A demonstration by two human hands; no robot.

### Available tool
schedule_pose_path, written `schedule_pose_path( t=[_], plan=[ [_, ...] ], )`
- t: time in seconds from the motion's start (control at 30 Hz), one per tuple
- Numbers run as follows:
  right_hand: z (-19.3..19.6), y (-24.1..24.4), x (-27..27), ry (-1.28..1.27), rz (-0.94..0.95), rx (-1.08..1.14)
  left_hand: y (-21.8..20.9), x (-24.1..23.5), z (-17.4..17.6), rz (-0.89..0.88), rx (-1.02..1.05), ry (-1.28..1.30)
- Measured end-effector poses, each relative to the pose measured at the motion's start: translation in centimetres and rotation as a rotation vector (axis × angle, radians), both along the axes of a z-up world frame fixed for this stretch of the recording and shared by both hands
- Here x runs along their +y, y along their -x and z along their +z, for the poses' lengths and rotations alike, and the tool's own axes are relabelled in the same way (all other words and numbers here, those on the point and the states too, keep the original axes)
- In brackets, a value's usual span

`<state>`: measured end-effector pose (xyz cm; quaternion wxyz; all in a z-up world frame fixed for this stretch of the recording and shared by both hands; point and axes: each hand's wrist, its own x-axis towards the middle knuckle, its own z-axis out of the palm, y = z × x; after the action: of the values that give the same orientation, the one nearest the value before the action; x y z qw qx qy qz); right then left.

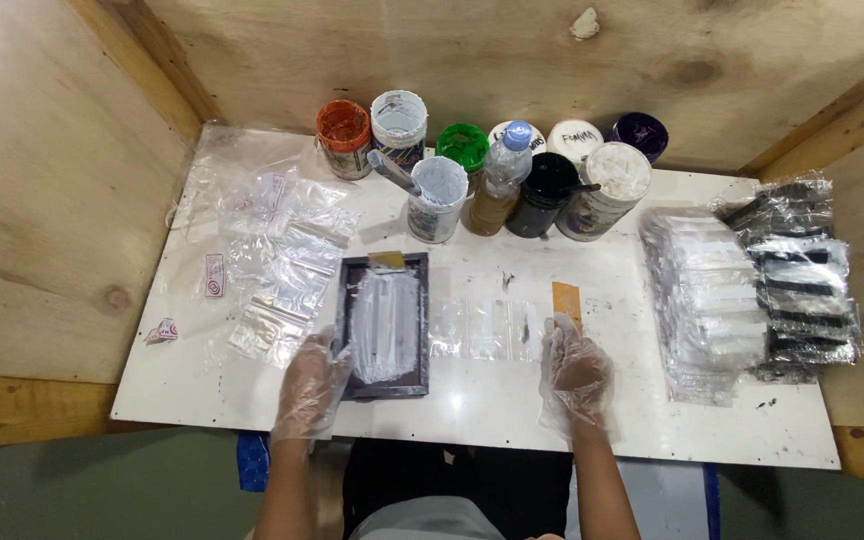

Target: Packaging white components into bags and applying ink to a tray.

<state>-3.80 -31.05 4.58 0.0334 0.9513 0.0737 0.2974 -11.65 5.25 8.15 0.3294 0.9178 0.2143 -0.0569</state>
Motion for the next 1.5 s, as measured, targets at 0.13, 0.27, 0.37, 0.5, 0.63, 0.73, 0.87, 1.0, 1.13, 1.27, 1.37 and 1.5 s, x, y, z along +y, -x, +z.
schedule_pose_path(
  t=[0.13, 0.27, 0.37, 0.5, 0.63, 0.73, 0.87, 1.0, 1.13, 1.27, 1.37, 1.5],
  plan=[
    [1.3, 0.2, 0.8, -0.056, -0.029, 0.049, -1.1, -0.6, -0.9, -0.052, 0.043, 0.033],
    [-0.1, -0.1, 0.1, -0.106, -0.042, 0.068, -1.8, -0.5, -3.5, -0.078, 0.075, -0.005],
    [-2.2, -0.5, -0.5, -0.078, -0.066, 0.052, -1.8, -1.4, -0.5, -0.159, 0.140, -0.189],
    [-1.4, -0.2, -0.4, -0.137, -0.053, 0.094, -1.7, -1.0, -2.7, -0.134, 0.110, -0.069],
    [-0.9, 0.0, 0.3, -0.280, -0.044, 0.176, -2.2, -0.5, -5.6, -0.108, 0.139, -0.085],
    [-9.0, -1.6, -3.3, 0.128, -0.076, 0.316, -2.1, -0.7, -6.9, 0.220, 0.067, 0.552],
    [1.1, 0.1, 0.9, -0.535, -0.092, 0.138, -3.1, -0.4, -7.9, -0.041, 0.251, 0.055],
    [-2.4, -3.9, 2.6, -0.581, -0.003, 0.139, -1.8, -1.0, 2.3, -0.006, 0.198, 0.119],
    [0.5, -5.6, 7.5, -0.674, 0.269, 0.247, -2.3, 0.5, -0.8, -0.064, 0.112, 0.157],
    [0.0, -9.0, 13.3, -0.324, 0.443, 0.330, -3.1, 0.2, 0.0, -0.041, 0.136, 0.131],
    [-1.8, -11.4, 14.3, -0.013, 0.530, 0.566, -2.7, -1.7, 7.6, 0.192, 0.086, 0.451],
    [-1.2, -12.5, 17.3, -0.105, 0.554, 0.736, -3.6, -0.6, 3.2, 0.347, 0.036, 0.698]
  ],
)
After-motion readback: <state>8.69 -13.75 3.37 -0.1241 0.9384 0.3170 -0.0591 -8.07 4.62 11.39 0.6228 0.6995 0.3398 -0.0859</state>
